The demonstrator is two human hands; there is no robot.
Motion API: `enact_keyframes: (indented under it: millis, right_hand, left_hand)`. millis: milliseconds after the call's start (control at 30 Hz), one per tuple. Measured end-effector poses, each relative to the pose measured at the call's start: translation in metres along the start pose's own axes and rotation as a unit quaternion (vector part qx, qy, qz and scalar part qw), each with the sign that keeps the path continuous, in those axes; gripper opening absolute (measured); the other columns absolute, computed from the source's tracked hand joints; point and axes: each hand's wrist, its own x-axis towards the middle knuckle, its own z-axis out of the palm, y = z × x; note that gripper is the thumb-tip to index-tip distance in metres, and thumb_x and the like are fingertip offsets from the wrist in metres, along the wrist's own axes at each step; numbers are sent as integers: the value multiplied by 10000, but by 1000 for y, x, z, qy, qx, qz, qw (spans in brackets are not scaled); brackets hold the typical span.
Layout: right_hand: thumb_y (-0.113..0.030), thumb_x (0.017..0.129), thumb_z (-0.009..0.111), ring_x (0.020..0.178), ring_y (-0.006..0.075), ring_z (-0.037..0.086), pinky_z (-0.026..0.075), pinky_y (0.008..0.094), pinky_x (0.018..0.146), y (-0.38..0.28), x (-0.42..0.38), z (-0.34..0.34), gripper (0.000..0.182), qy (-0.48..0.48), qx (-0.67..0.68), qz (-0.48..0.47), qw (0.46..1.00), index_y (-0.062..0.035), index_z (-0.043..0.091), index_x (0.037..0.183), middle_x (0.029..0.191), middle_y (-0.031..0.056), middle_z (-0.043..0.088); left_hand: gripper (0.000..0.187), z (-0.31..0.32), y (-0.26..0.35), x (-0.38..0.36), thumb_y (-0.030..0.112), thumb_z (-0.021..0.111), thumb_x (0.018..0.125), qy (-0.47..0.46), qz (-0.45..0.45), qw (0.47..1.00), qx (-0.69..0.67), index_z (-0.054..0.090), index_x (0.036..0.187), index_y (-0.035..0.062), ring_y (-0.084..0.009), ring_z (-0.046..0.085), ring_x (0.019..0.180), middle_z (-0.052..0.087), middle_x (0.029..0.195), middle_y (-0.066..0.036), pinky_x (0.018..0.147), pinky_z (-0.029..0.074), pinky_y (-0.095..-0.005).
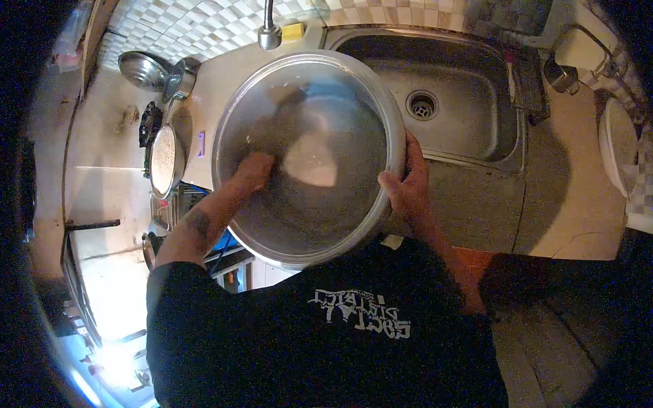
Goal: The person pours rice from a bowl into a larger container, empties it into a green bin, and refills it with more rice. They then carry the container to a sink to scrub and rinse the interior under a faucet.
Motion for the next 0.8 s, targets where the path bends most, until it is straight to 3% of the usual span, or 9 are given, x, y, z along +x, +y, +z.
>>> enact_keyframes:
  millis: [167, 300, 333, 367, 500, 567, 700, 767, 800]
  right_hand:
    - [-126, 727, 677, 1251, 241, 479, 370, 373, 1074, 1, -9, 7, 871, -12, -29, -3, 999, 1, 274, 1489, 1360, 136, 481]
    - [-253, 717, 742, 1234, 240, 472, 368, 374, 1066, 19, -23, 11, 930, 4, -2, -43, 999, 0, 276, 1482, 1335, 121, 476]
    - [-286, 715, 755, 1230, 240, 470, 366, 375, 1066, 23, -12, 6, 946, -5, 5, -36, 999, 0, 277, 1480, 1329, 118, 475]
    - [-287, 718, 752, 1228, 238, 468, 363, 377, 1067, 25, -10, 6, 941, -7, 12, -37, 999, 0, 279, 1479, 1328, 116, 475]
    - [-310, 744, 742, 1225, 242, 470, 356, 391, 1063, 28, -10, 9, 907, 9, 8, -57, 998, 14, 297, 1466, 1324, 124, 480]
    - [-297, 746, 720, 1219, 244, 475, 358, 396, 1056, 25, -14, 9, 879, 23, -26, -65, 997, 17, 309, 1457, 1314, 129, 485]
    - [-134, 724, 646, 1221, 252, 479, 367, 396, 1062, 11, -17, 7, 836, 1, -54, -43, 998, -6, 294, 1471, 1328, 137, 477]
    - [-77, 720, 632, 1223, 257, 483, 374, 395, 1065, 11, -16, 7, 843, -1, -39, -29, 999, -16, 279, 1482, 1344, 140, 474]
    - [-76, 719, 635, 1218, 256, 488, 379, 395, 1063, 14, -18, 9, 846, 14, -36, -26, 999, -17, 277, 1483, 1345, 139, 476]
  left_hand:
    - [252, 21, -16, 96, 113, 476, 913, 226, -153, 962, -10, 719, 867, 61, -350, 702, 796, 704, 843, -185, 716, 567, -491]
    - [290, -3, 61, 151, 156, 409, 967, 287, -274, 804, -443, 647, 1082, 36, -387, 678, 839, 667, 870, -246, 748, 528, -513]
    - [213, -9, 81, 167, 130, 452, 919, 329, -139, 886, -297, 647, 971, 60, -389, 652, 821, 647, 852, -224, 758, 511, -504]
    - [127, 8, 101, 193, 116, 496, 867, 452, -57, 858, -235, 617, 890, 84, -375, 628, 839, 630, 889, -198, 748, 497, -482]
    - [219, 2, 180, 147, 66, 571, 786, 300, 143, 942, 47, 643, 991, 34, -359, 584, 1017, 617, 1000, -174, 954, 435, -472]
    - [240, -2, 199, 88, 60, 614, 768, 153, 233, 947, -158, 647, 1005, 36, -348, 583, 1033, 613, 1050, -166, 1012, 403, -460]
    - [275, -2, 151, -10, 138, 609, 850, -54, 423, 899, -103, 643, 1090, 8, -379, 553, 1126, 580, 1209, -207, 1069, 372, -482]
    - [319, 12, 113, -48, 191, 541, 938, -120, 117, 856, -489, 614, 1172, -13, -379, 551, 1158, 559, 1289, -240, 1072, 382, -460]
    - [343, 25, 83, -50, 200, 499, 965, -137, 103, 881, -440, 588, 1221, -11, -372, 555, 1165, 556, 1309, -240, 1056, 398, -453]
